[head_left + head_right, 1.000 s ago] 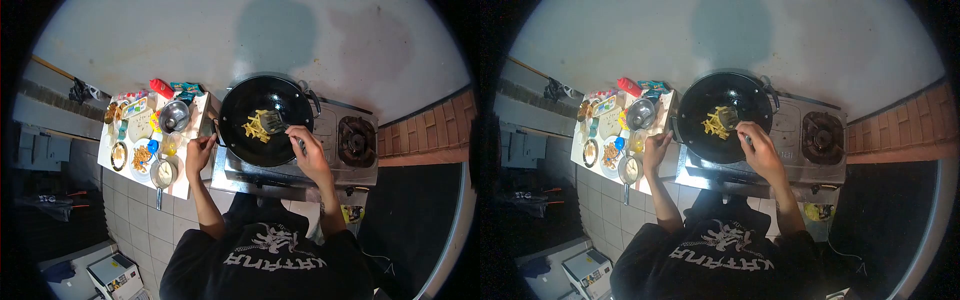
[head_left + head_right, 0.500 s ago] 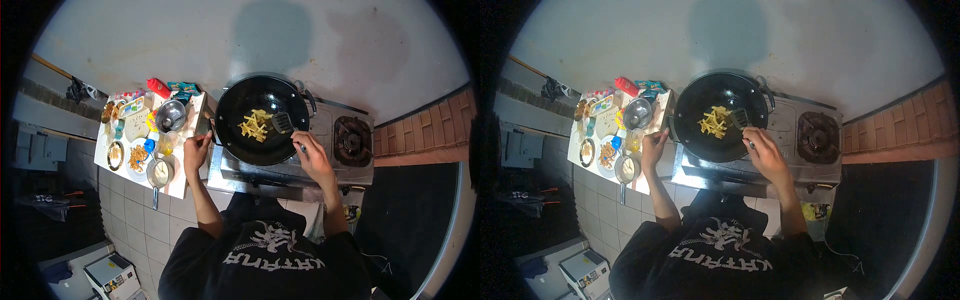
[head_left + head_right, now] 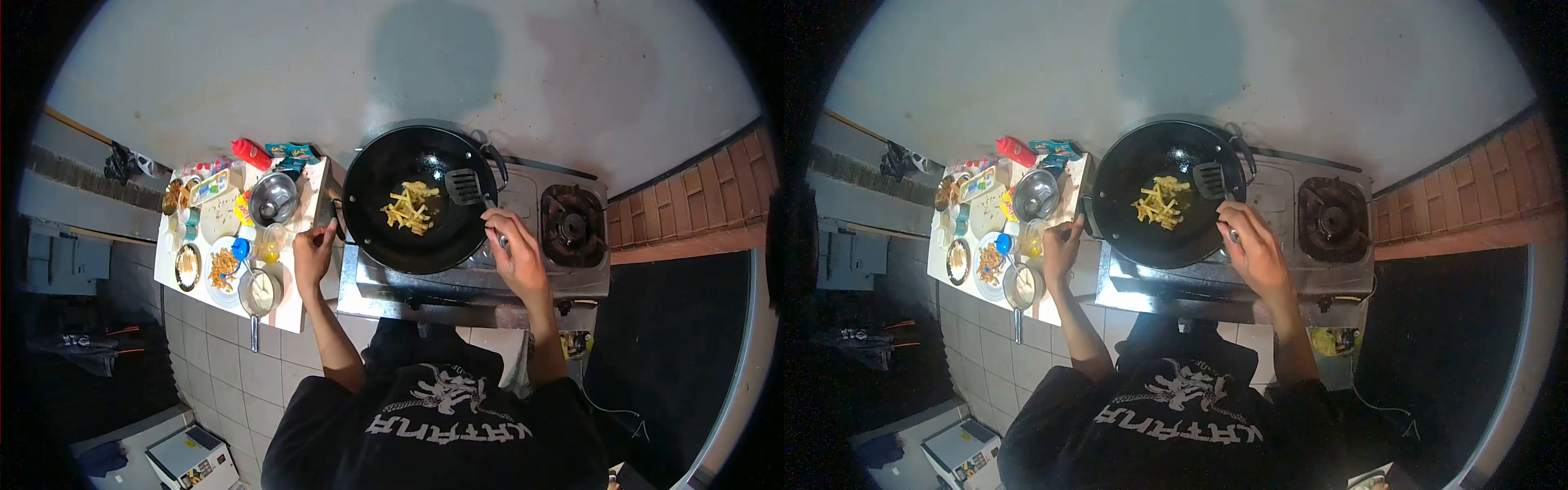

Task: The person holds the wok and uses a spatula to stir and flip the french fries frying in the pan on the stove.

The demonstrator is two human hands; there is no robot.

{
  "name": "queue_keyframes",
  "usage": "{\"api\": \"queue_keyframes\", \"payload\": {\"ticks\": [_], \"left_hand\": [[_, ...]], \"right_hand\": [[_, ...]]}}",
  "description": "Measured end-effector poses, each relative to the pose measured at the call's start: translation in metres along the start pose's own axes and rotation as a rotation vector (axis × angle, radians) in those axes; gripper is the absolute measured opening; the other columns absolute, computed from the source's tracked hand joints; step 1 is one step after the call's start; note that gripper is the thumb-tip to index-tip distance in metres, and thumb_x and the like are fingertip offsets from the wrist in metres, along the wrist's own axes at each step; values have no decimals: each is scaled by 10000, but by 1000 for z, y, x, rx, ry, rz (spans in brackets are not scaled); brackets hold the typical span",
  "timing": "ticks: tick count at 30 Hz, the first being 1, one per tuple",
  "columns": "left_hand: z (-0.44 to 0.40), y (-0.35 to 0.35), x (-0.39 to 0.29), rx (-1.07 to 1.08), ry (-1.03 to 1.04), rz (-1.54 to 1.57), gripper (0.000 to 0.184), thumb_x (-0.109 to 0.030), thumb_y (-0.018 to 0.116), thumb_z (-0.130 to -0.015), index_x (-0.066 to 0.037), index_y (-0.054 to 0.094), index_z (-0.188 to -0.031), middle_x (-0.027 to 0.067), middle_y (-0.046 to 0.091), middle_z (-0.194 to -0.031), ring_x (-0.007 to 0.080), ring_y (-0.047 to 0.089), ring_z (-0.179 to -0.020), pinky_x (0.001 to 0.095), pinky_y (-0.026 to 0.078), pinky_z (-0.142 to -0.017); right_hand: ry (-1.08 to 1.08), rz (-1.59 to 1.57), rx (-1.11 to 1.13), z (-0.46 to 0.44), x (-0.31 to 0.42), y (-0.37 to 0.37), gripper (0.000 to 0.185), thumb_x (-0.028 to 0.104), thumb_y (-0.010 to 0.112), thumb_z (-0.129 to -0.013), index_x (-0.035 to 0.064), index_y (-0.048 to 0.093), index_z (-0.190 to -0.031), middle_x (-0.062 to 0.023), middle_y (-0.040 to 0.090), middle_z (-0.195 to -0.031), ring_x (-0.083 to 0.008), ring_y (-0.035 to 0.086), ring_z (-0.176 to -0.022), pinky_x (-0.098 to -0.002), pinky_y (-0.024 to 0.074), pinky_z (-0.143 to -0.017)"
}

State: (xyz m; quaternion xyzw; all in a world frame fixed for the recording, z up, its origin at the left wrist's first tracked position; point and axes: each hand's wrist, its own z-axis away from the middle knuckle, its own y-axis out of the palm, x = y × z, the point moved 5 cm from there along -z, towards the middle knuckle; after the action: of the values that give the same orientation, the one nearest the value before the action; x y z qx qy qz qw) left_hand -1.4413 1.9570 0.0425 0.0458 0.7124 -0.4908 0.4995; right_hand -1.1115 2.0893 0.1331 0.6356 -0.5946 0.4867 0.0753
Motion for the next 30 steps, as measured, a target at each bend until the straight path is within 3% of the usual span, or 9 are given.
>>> {"api": "queue_keyframes", "payload": {"ticks": [14,16,18,21,24,30], "left_hand": [[3,-4,-6,4,17,-40,420,-343,683,-904,58,671,-777,134,544,-538,155,459,-492,340,387,-505],[2,-3,-6,25,12,-44,451,-362,667,-921,57,673,-754,57,489,-526,128,406,-523,334,351,-506],[2,-3,-7,16,17,-42,439,-355,675,-912,59,674,-766,92,521,-532,142,438,-508,336,374,-508],[4,-2,-1,14,-4,-50,416,-342,685,-903,57,682,-785,122,569,-549,152,484,-501,333,409,-519],[2,-1,-1,1,17,25,398,-329,690,-902,55,688,-796,123,576,-558,141,493,-512,327,419,-528],[2,-2,-4,15,34,1,391,-320,690,-902,59,688,-805,130,577,-567,151,499,-518,328,425,-538]], "right_hand": [[1,-16,12,-25,-15,26,176,-13,641,-879,-21,552,-1031,-158,621,-1005,-345,630,-854,-360,516,-700],[-11,-6,-15,-32,-19,29,174,-11,639,-881,-22,552,-1031,-155,621,-1004,-344,629,-858,-361,515,-702],[-15,4,-38,-38,-29,34,172,-9,638,-883,-23,552,-1031,-152,622,-1002,-343,628,-861,-361,515,-704],[-54,15,-80,-36,-42,46,166,-7,636,-886,-23,551,-1027,-148,623,-974,-302,630,-774,-347,503,-650],[102,-80,-87,-29,-55,59,123,-1,634,-887,-14,571,-991,-131,627,-871,-202,573,-594,-299,439,-534],[198,-251,-117,-19,-46,67,102,-39,616,-879,-14,576,-970,-130,647,-887,-228,658,-779,-299,486,-636]]}}
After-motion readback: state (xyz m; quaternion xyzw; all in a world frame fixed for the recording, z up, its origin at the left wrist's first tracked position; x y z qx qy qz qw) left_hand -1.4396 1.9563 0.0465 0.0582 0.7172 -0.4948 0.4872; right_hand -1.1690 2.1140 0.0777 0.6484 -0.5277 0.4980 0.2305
